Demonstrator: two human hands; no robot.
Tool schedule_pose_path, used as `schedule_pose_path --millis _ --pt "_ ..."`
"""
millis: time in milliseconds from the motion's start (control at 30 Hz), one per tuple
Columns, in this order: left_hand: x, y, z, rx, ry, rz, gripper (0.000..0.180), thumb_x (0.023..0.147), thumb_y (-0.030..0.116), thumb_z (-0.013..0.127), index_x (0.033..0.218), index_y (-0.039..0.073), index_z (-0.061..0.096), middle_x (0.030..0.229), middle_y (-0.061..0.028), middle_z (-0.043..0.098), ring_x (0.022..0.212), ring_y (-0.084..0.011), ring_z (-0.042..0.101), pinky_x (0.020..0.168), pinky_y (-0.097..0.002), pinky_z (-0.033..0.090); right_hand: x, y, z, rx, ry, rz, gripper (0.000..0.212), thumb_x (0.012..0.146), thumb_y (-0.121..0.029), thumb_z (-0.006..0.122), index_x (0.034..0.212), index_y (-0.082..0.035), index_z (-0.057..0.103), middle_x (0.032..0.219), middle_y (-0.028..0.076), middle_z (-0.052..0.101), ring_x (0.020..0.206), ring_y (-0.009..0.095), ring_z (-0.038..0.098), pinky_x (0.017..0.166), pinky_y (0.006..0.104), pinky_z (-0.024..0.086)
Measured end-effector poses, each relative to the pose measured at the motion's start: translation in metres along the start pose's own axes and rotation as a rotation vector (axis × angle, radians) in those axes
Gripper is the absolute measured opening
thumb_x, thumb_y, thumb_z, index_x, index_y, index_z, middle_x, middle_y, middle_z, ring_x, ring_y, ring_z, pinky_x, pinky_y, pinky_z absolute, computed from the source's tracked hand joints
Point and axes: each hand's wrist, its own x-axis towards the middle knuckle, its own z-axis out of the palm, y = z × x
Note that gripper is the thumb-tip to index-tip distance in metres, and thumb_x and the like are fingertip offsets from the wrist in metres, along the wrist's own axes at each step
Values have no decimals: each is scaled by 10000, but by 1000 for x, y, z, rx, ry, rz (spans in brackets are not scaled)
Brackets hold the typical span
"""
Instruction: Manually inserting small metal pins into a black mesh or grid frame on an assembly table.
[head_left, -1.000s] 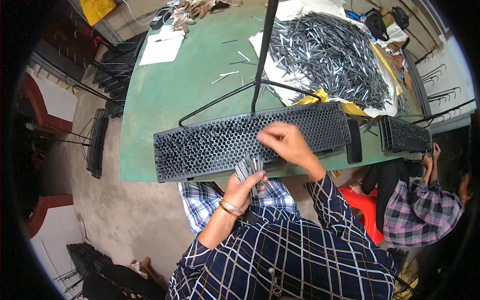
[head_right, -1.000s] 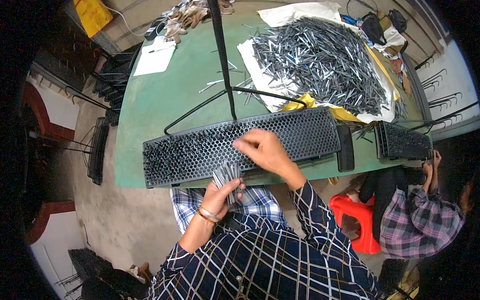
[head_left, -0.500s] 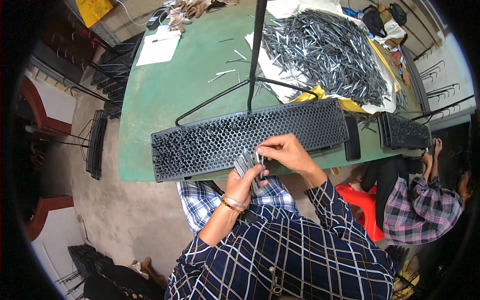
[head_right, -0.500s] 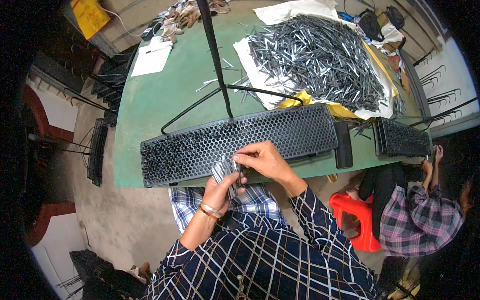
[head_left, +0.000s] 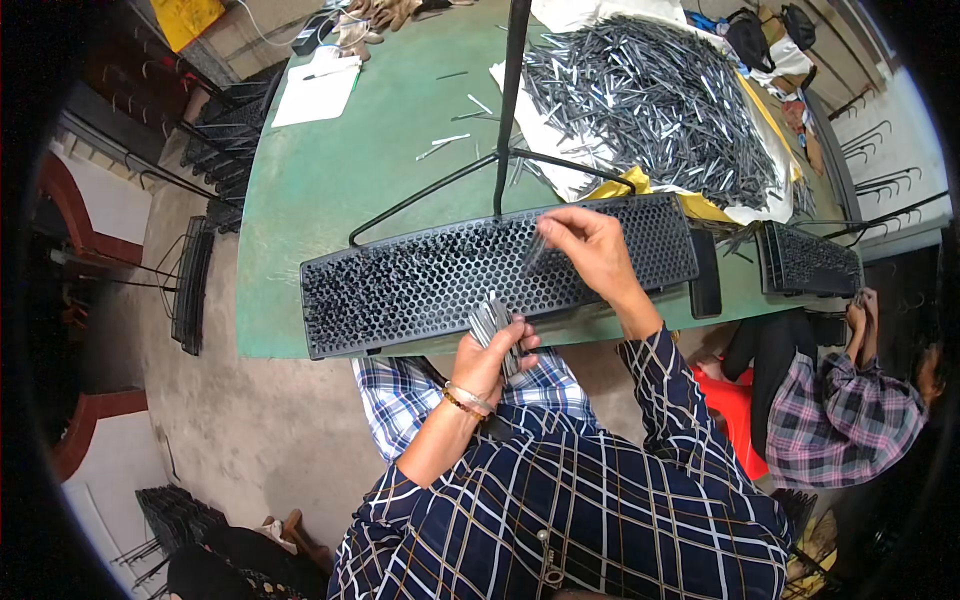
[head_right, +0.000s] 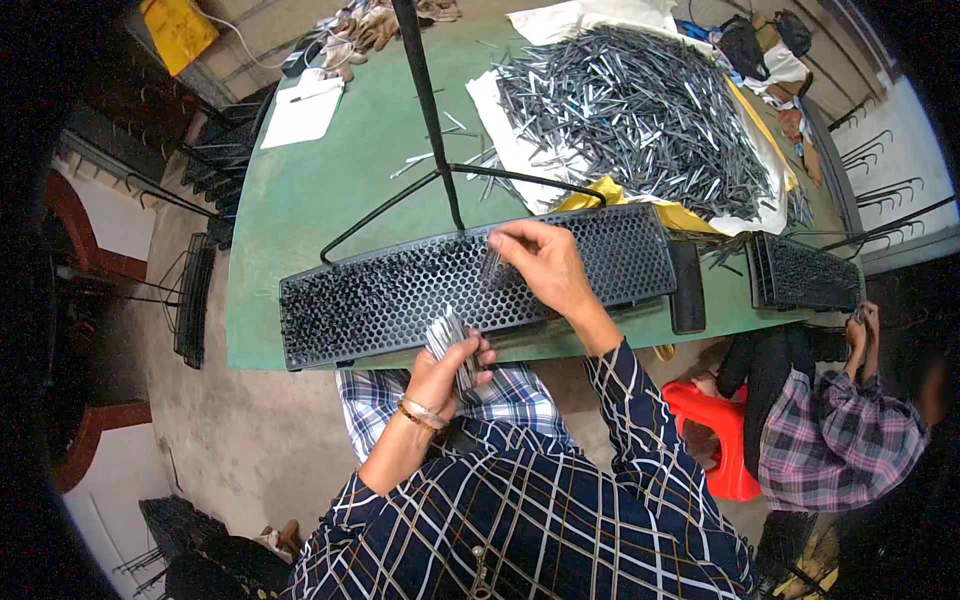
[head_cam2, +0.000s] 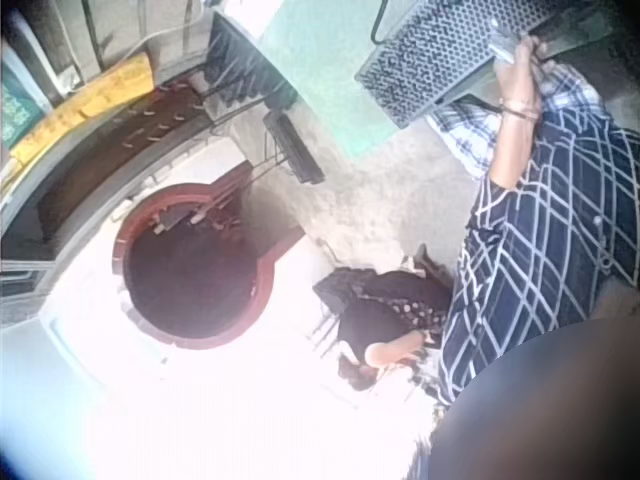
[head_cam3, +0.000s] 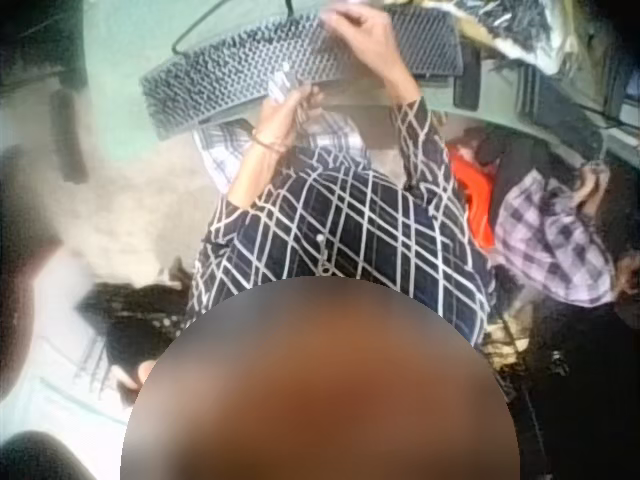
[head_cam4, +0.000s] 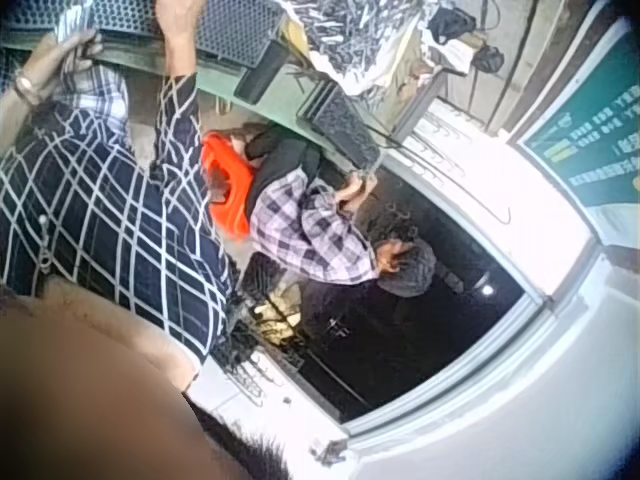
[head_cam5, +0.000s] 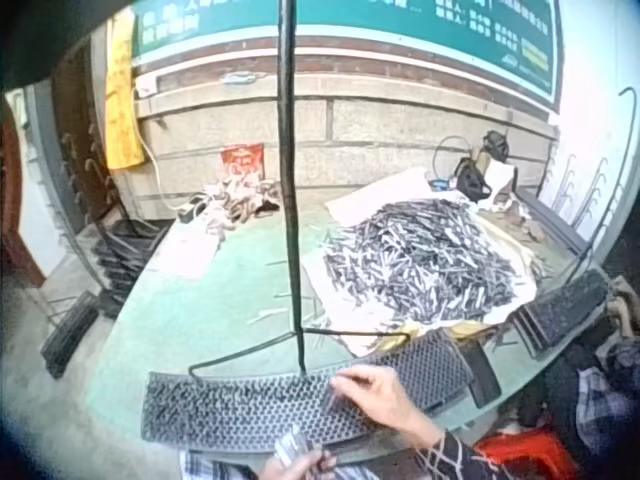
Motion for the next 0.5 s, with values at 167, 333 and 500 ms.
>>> schedule_pose_path --millis 167,333,500 --pt "-1 -4 -3 9 -19 -20 185 858 127 601 1013 33 565 911 -62 612 806 -161 615 613 -278 548 21 13 -1 -197 138 -143 197 858 -159 633 941 18 659 747 20 631 661 61 531 597 211 426" --pt "-2 -6 -6 7 -17 -26 196 850 136 611 1013 36 566 902 -58 607 808 -160 611 604 -271 543 25 16 1 -254 170 -226 199 854 -164 628 941 13 657 761 47 637 665 81 533 596 232 427" --pt "-2 -7 -6 -6 -30 -30 186 850 126 613 1005 36 565 894 -58 606 805 -162 614 595 -274 542 27 17 -1 -376 148 -367 172 850 -137 616 932 10 651 840 81 649 695 145 589 619 257 452"
